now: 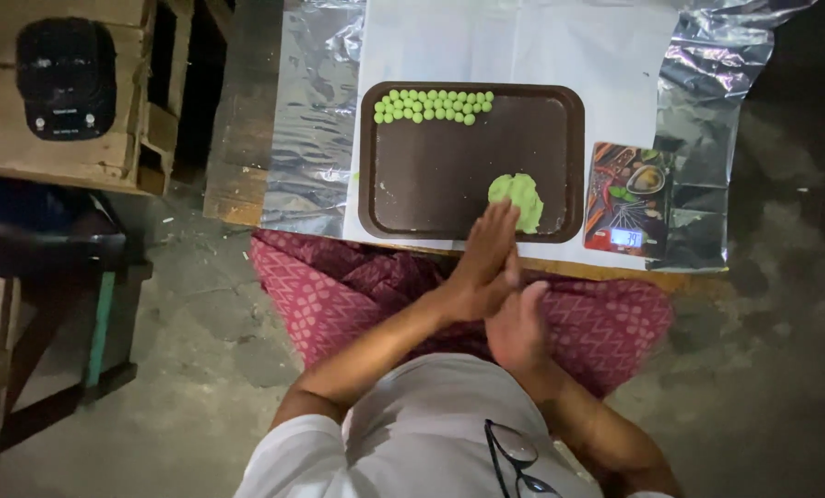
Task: Rolling small pieces of green dough into uniform balls and placing them on a brown tray.
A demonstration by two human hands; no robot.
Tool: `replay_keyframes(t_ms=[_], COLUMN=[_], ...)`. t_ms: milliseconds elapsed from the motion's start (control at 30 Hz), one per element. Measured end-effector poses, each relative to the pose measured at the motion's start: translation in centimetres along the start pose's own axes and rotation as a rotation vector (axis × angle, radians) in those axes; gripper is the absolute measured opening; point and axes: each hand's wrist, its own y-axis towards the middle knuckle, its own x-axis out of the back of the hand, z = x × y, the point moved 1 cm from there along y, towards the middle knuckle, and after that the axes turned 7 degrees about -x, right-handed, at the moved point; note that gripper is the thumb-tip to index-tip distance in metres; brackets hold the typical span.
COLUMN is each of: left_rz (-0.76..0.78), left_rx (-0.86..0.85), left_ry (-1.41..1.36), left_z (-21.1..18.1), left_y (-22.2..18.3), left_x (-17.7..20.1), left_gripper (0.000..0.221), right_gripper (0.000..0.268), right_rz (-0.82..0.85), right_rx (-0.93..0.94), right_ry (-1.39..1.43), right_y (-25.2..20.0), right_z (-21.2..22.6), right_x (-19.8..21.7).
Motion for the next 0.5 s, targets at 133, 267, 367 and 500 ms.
replay_keyframes(t_ms=[133, 267, 367, 500], left_rz=[-0.03, -0.091, -0.006, 0.069], left_rx=[-0.27, -0.321, -0.122, -0.239], left_ry=[-0.034, 0.006, 0.054, 0.118], left_z=[-6.8, -1.6, 0.4, -4.0], left_y=[2.4, 1.3, 0.3, 0.3], left_x=[0.2, -2.2, -0.3, -0.3], left_gripper=[0.094, 0.103, 0.097, 0.095], right_gripper=[0.08, 0.062, 0.057, 0.083], right_rz=[0.098, 0.131, 0.179, -0.638], right_rx=[0.046, 0.095, 0.046, -0.42], right_ry=[-0.178, -0.162, 0.144, 0.089], right_y=[3.0, 2.2, 0.6, 1.5], right_z=[1.9, 0.0, -3.0, 4.5], right_x=[3.1, 3.5, 3.8, -3.1])
